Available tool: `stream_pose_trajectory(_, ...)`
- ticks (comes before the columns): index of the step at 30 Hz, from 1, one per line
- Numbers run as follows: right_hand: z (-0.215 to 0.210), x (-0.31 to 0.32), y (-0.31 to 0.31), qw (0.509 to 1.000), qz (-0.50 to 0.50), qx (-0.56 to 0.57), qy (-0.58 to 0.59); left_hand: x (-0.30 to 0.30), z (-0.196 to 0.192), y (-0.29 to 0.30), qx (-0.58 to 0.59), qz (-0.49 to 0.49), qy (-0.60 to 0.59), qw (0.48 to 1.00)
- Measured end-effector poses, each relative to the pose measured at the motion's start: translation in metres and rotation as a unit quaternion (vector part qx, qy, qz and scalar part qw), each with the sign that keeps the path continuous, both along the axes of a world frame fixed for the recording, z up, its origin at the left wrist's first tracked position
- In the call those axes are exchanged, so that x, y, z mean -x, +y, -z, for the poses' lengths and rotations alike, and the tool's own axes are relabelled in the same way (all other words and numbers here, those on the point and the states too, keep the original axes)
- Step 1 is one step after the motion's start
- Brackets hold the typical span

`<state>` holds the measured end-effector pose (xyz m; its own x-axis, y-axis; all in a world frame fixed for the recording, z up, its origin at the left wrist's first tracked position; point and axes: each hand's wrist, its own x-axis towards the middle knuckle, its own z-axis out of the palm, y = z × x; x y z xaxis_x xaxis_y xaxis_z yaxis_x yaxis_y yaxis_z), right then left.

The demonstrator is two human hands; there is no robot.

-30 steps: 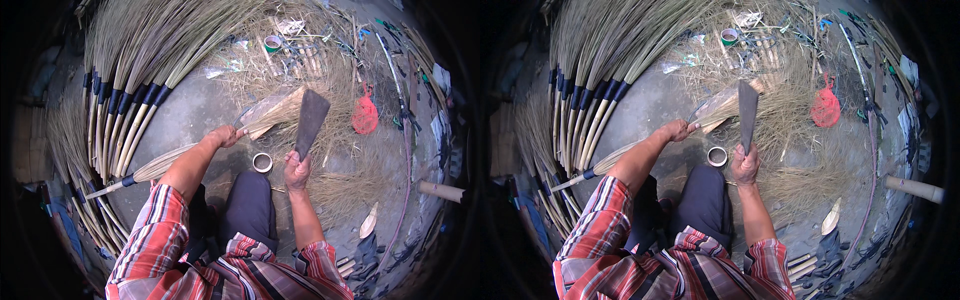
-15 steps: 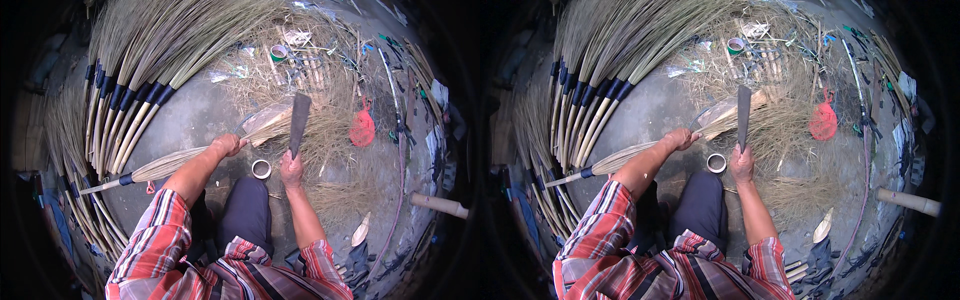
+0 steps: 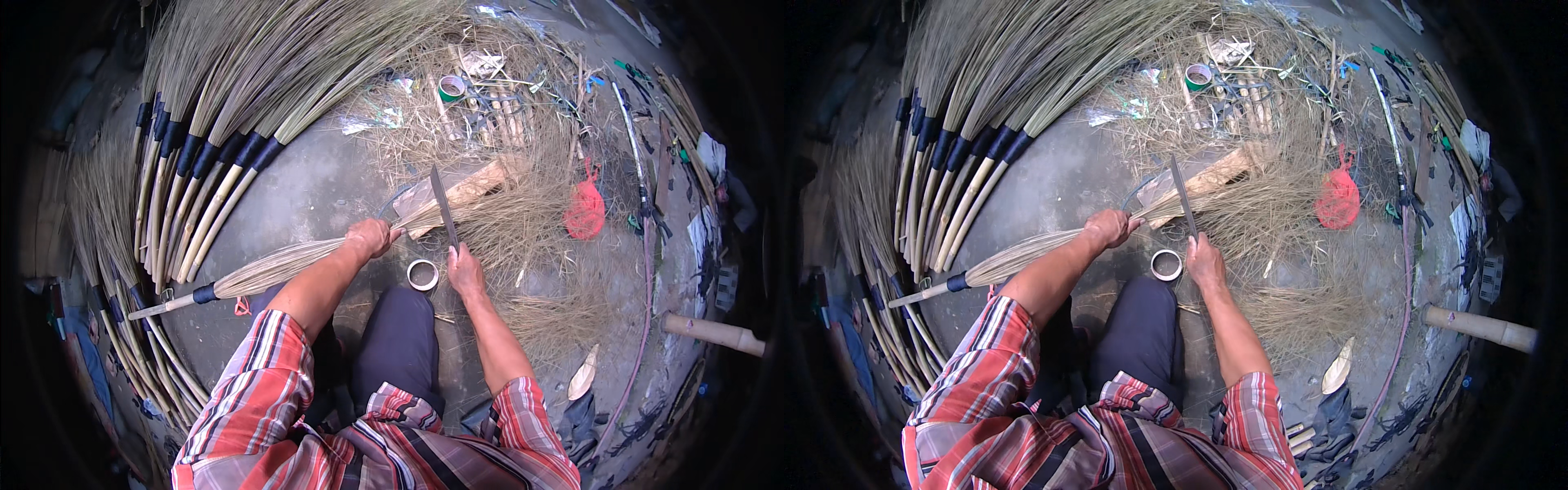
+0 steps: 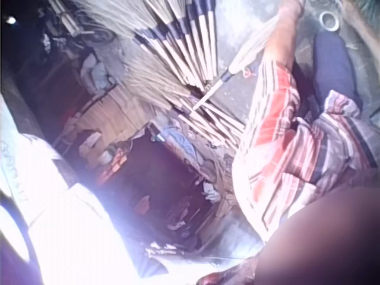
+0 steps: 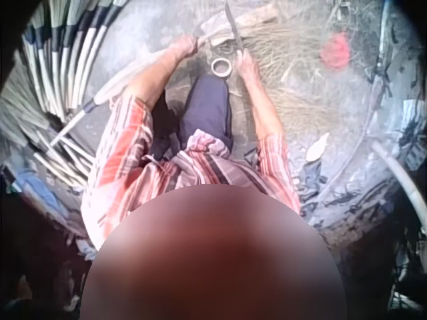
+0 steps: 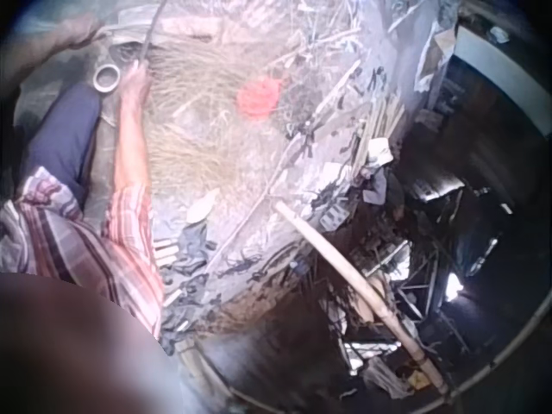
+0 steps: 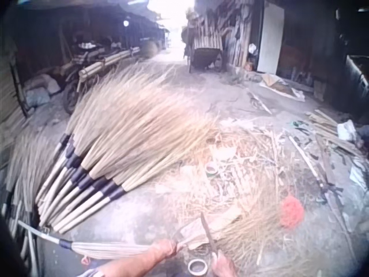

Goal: The person sits on the floor and repeatedly trims the bristles of handmade brooms using a machete. They pick up each broom, place it on a wooden block, cut the bristles to an even length, and set the finished broom aside. The process is repeated for multiple brooms.

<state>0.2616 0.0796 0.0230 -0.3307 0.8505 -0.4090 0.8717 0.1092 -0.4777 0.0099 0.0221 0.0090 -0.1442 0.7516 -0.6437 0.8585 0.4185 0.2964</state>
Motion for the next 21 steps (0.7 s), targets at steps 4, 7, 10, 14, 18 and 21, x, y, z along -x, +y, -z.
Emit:
stream_pose_trajectory(4,-0.008,-0.002,0.007,0.997,0.039,-0.018,0.060,-0.002,0.000,-0.007,-0.051,-0.024,0.033,0.998)
stream_pose_trajectory(7,-0.012,-0.001,-0.003,0.962,0.084,-0.115,0.234,-0.005,0.003,-0.010,-0.089,-0.030,0.049,0.994)
stream_pose_trajectory(10,-0.005,0.007,-0.014,0.993,0.060,-0.048,0.093,-0.009,0.007,-0.012,-0.098,-0.032,0.049,0.993)
stream_pose_trajectory(14,0.006,0.012,-0.015,0.997,0.043,-0.028,0.063,-0.012,0.011,-0.012,-0.108,-0.033,0.064,0.992)
stream_pose_trajectory(18,0.010,0.010,-0.015,0.973,0.098,-0.117,0.176,-0.013,0.010,-0.013,-0.112,-0.050,0.041,0.992)
stream_pose_trajectory(21,0.012,0.011,-0.022,0.969,0.112,-0.112,0.188,-0.014,0.009,-0.014,-0.100,-0.058,0.035,0.993)
